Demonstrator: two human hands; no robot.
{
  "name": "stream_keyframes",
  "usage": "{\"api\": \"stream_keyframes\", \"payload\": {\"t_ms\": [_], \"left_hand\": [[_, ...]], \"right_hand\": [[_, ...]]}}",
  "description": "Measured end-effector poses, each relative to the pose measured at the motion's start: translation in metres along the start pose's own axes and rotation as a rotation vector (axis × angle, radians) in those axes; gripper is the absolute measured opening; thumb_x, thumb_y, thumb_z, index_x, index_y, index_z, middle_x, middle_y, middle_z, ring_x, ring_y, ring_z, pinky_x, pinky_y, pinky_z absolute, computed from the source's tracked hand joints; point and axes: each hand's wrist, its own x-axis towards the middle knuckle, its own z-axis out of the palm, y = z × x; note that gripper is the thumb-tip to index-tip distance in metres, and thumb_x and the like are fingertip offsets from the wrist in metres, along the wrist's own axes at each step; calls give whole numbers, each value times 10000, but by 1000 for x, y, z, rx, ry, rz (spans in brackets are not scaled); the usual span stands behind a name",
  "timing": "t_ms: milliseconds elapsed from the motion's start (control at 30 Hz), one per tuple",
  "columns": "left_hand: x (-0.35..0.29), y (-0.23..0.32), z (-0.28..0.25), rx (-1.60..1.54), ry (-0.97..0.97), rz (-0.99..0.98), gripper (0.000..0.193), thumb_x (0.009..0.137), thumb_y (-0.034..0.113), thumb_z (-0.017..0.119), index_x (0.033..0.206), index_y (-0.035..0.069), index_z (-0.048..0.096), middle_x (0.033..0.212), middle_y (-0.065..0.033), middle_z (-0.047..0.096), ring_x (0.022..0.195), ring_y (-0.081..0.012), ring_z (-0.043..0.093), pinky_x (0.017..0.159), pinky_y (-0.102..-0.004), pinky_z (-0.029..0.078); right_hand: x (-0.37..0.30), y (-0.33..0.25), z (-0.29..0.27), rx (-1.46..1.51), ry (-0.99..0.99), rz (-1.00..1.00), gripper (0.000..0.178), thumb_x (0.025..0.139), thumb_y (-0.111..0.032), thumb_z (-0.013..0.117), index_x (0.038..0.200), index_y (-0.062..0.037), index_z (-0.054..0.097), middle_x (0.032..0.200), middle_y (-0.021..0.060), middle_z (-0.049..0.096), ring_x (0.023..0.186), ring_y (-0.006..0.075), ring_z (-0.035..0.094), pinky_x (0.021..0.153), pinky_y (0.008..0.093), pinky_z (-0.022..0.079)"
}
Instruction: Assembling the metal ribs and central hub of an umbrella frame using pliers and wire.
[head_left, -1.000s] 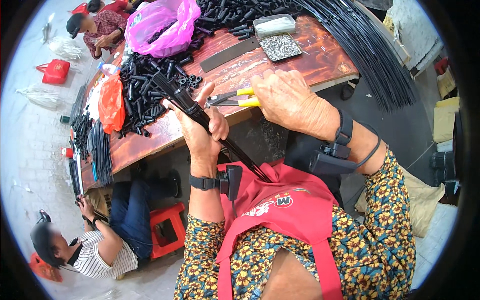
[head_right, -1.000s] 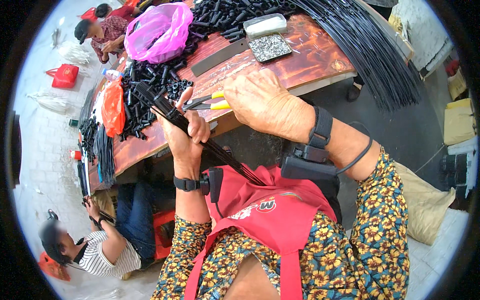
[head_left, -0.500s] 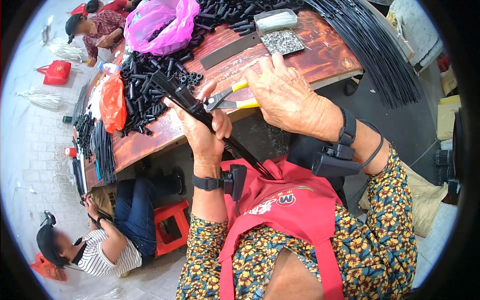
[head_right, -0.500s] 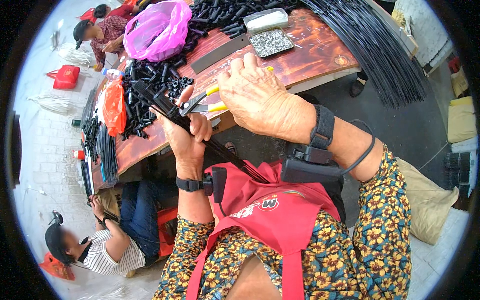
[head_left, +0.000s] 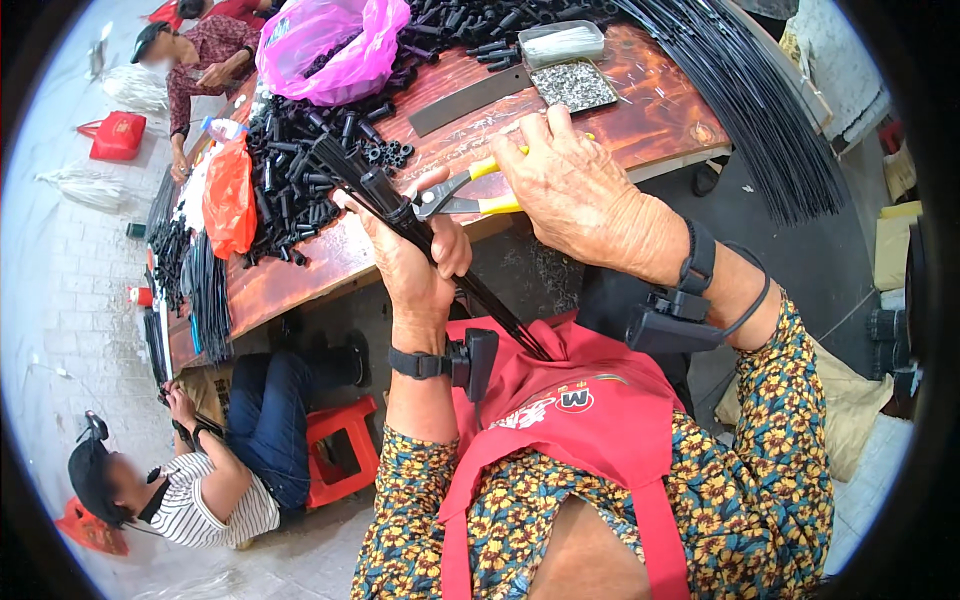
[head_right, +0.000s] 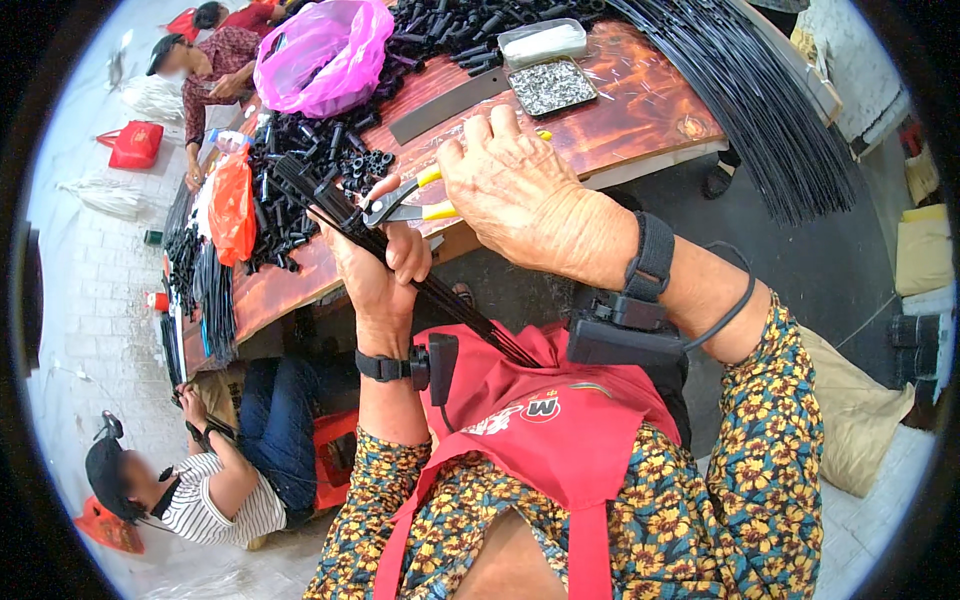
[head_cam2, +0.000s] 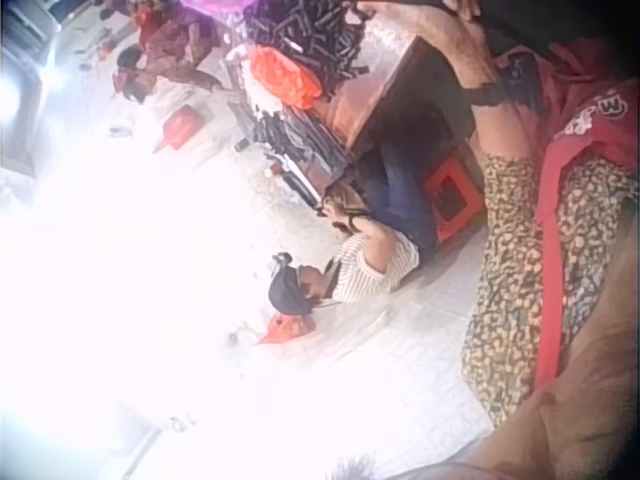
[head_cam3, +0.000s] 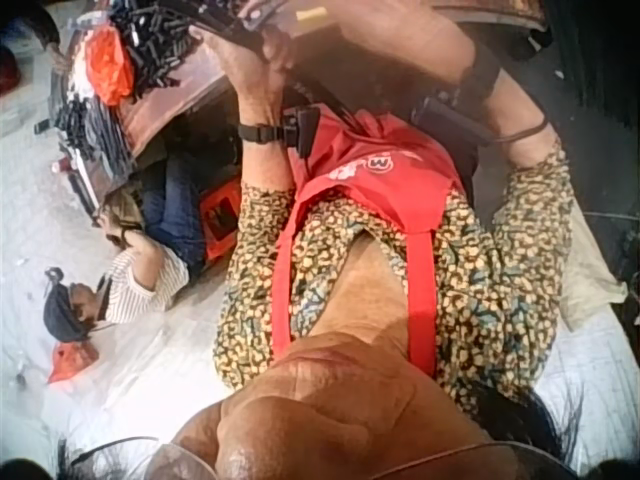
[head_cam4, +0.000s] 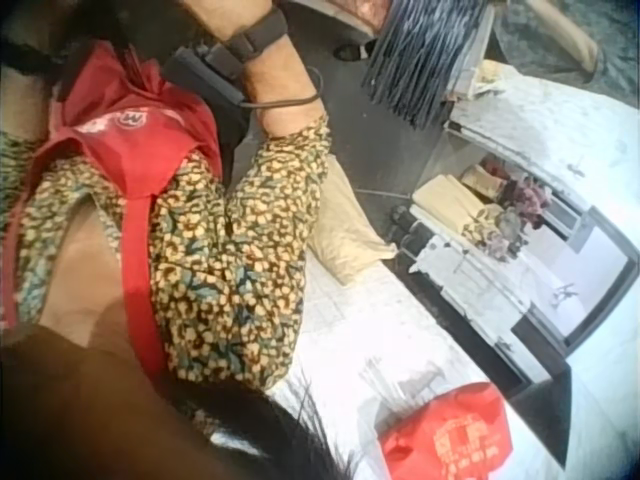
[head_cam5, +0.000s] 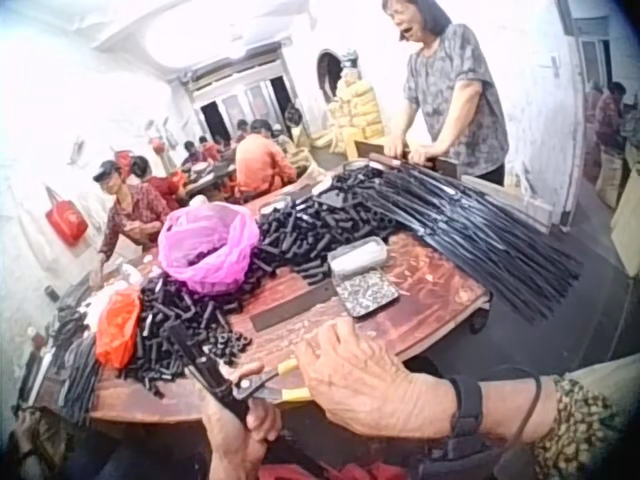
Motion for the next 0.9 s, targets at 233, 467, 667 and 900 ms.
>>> {"api": "stream_keyframes", "payload": {"t_ms": [233,467,667,900], "left_hand": [[3,-4,5,22,102,-1,899,882,765,191,1177,11,580,425,14,313,306,-110,257,317,-265,229],[5,-5,17,184,305,90,924,858,792,220,1176,2,576,435,17,302,326,-113,270,326,-261,229],[6,-9,20,286,375,127,927,855,796,214,1172,6,580,441,23,287,336,-108,274,330,-262,230],[0,-2,8,91,221,12,899,870,778,209,1157,14,586,425,17,312,310,-117,276,323,-264,244]], "right_hand": [[1,-2,-3,-90,-50,6,335,711,-126,665,983,45,570,908,203,583,910,330,553,849,412,443],[6,-7,-24,-218,-134,-51,322,720,-97,652,977,64,546,913,202,561,904,313,548,729,358,519],[2,-6,-18,-117,-132,-20,304,718,-74,643,969,63,541,910,212,561,898,331,553,724,374,523],[-11,4,21,144,-9,7,358,736,-109,614,1026,82,527,895,262,563,900,388,546,761,451,469]]}}
